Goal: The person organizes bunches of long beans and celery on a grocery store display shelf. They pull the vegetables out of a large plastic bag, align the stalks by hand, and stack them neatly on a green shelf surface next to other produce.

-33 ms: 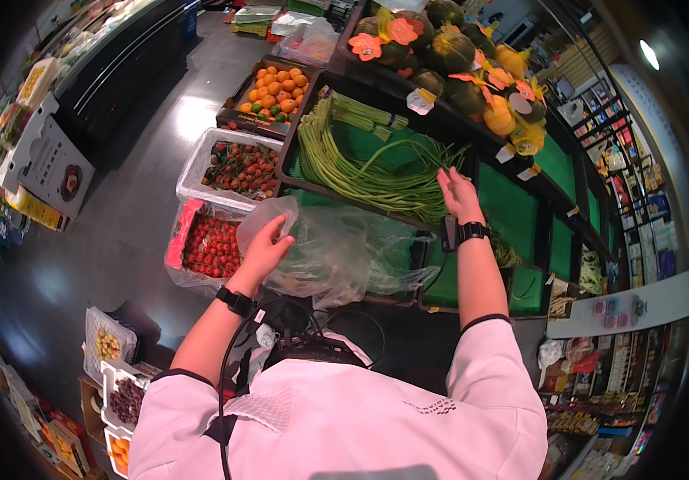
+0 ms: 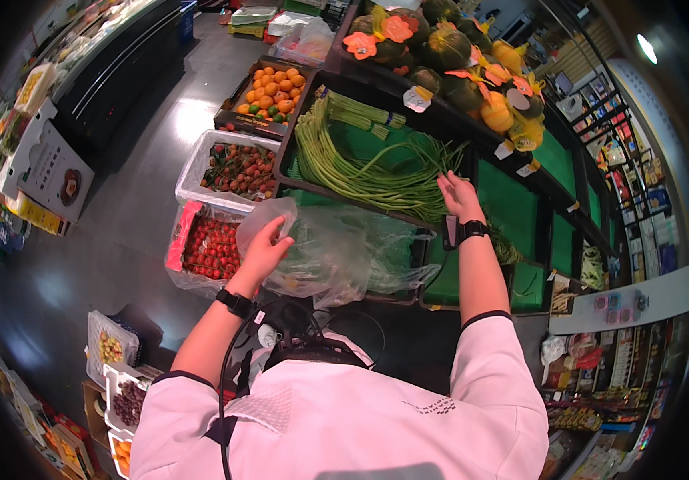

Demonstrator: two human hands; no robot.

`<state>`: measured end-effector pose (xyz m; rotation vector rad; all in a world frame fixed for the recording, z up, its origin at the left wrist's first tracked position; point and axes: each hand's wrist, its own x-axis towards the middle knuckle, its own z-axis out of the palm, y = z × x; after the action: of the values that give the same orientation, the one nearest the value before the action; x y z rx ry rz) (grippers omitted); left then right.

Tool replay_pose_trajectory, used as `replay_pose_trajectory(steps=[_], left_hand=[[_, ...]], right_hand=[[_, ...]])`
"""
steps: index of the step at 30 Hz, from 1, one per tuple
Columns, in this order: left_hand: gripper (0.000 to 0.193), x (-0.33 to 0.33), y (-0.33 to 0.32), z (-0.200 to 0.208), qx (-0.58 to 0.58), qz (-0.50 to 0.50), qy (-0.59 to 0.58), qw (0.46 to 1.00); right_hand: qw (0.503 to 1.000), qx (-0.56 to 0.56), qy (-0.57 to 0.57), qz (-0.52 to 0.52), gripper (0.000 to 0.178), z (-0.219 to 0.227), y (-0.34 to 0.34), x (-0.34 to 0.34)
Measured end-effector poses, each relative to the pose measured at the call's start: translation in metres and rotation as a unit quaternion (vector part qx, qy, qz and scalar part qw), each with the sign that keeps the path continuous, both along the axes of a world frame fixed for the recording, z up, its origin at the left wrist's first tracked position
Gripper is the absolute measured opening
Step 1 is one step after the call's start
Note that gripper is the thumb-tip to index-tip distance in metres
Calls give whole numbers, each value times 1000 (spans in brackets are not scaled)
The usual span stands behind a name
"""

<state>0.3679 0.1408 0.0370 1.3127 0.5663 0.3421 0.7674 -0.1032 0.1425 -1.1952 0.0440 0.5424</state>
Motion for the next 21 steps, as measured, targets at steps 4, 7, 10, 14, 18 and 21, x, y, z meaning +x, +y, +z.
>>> replay_pose_trajectory(steps=[4,7,10,14,18,21], left_hand=[[56,-10,4,4,0,3,18,1000],[56,-3,1,2,0,-15,12,1000],[57,2,-4,1,-3,-24,14,1000],[56,1,-8,2,2,-29,20,999],[54,-4,0,-2,8,-11,-2,1000],[51,-8,6,23,-6,-10,-28,1000]], right_hand=[[981,-190,-28,28,82,4,-5,-17],[959,-263,-62,89,78,-5,-27,2],[948,-286,-133,36,72,-17,-34,11],[940,-305,-149,32,57,-19,-35,-1],[937,-282,-160,133,36,-2,-12,-70],[881,-293,-215,302,32,-22,-3,-134]])
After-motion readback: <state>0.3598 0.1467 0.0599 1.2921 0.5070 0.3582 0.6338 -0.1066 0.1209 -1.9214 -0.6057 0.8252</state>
